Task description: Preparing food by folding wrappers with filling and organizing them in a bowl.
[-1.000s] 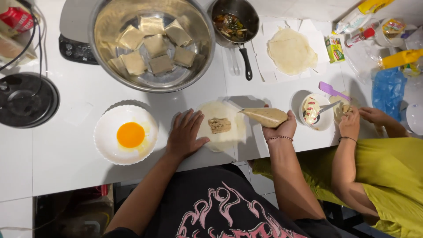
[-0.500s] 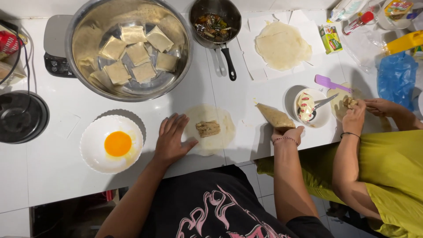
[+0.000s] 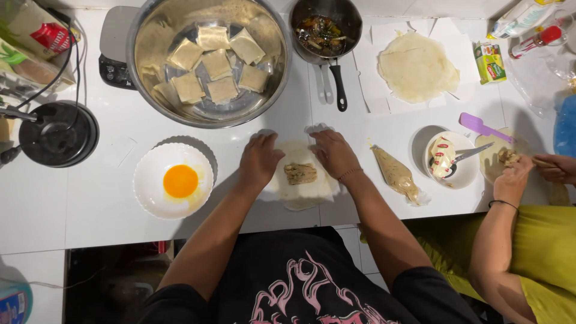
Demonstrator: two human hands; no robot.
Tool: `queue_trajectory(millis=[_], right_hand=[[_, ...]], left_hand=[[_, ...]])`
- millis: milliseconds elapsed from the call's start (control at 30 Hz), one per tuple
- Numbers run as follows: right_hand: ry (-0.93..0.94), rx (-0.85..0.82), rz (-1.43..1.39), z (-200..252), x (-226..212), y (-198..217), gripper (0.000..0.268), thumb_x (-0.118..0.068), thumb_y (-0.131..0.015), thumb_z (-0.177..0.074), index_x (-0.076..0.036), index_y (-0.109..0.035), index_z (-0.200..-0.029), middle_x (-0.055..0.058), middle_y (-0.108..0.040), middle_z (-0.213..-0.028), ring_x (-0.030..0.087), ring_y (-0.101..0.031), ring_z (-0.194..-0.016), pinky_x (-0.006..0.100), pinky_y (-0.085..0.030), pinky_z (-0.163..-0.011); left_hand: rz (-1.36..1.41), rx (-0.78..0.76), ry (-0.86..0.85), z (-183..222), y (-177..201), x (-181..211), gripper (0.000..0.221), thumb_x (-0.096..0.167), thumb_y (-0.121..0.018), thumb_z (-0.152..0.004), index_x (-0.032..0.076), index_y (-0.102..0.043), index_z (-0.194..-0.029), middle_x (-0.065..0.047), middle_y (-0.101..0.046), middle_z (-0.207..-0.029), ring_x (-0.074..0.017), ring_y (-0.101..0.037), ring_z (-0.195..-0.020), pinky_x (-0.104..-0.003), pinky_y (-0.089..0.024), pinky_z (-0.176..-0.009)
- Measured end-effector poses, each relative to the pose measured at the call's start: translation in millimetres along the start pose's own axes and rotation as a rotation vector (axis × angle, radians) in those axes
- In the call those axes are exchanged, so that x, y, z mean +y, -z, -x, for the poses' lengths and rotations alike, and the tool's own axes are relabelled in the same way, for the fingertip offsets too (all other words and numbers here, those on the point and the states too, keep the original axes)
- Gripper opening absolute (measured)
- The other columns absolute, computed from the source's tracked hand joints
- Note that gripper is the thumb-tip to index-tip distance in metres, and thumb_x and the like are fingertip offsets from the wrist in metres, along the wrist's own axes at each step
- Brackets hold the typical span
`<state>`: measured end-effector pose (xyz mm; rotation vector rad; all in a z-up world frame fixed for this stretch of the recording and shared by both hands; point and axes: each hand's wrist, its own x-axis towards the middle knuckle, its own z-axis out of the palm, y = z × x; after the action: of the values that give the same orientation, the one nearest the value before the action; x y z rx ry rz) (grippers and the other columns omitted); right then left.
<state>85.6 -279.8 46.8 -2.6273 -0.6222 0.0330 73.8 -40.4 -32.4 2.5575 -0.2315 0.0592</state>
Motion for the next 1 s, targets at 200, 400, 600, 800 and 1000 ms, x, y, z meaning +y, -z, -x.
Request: queue_trajectory(millis=[200,400,600,800,1000], right_hand=[[-0.16,-0.227,0.046,-22.9,27.2,-32.9,0.017,-0.02,-0.077,-0.088,-0.017,-0.071,-0.104,0.007,-0.066,-0.106,0.033,-0.066,-0.108,0.042,-0.055,-0.093],[-0.267,-0.251,-0.121,-16.4,6.8,-9.9,0.054,-0.009,-0.073,-0.087,-0.02,-0.05,-0.134,0.004,-0.07,-0.095,0.028,-0.07,-0.095,0.044,-0.054,-0.089],[-0.137,-0.181,-0.134,-9.5,6.4,-0.3,0.011,-0.011,-0.078,-0.084,-0.016,-0.073,-0.093,0.01,-0.067,-0.107,0.036,-0.062,-0.108,0.045,-0.051,-0.094],[0.114,0.029,-0.132,26.8,-18.1,26.8,0.027,-0.007,-0.069,-0.092,-0.011,-0.071,-0.119,0.01,-0.076,-0.091,0.034,-0.071,-0.096,0.048,-0.053,-0.089],[0.365,0.389,0.133,73.3,-17.7,-11.9,0.011,-0.004,-0.072,-0.09,-0.01,-0.076,-0.098,0.005,-0.074,-0.094,0.026,-0.07,-0.093,0.041,-0.054,-0.086]], left_hand=[[-0.01,-0.225,0.069,-5.6,21.7,20.5,0.028,0.024,-0.071,-0.092,0.015,-0.065,-0.118,-0.004,-0.063,-0.108,-0.0276,-0.063,-0.109,-0.047,-0.048,-0.098],[0.219,-0.27,0.171,-11.3,24.1,19.4,0.027,0.016,-0.066,-0.089,0.018,-0.056,-0.113,-0.007,-0.067,-0.108,-0.0317,-0.065,-0.108,-0.049,-0.047,-0.096],[0.35,-0.332,0.11,-12.3,58.2,30.6,0.018,0.022,-0.065,-0.093,0.015,-0.076,-0.107,-0.006,-0.071,-0.097,-0.0274,-0.07,-0.1,-0.045,-0.052,-0.092],[0.21,-0.313,0.026,12.0,93.2,51.1,0.015,0.032,-0.065,-0.097,0.023,-0.076,-0.103,-0.002,-0.068,-0.099,-0.0273,-0.066,-0.106,-0.049,-0.048,-0.098],[0.084,0.175,-0.413,64.9,55.5,42.1,0.012,0.019,-0.067,-0.098,0.024,-0.073,-0.09,0.003,-0.061,-0.086,-0.0185,-0.066,-0.089,-0.042,-0.047,-0.097]])
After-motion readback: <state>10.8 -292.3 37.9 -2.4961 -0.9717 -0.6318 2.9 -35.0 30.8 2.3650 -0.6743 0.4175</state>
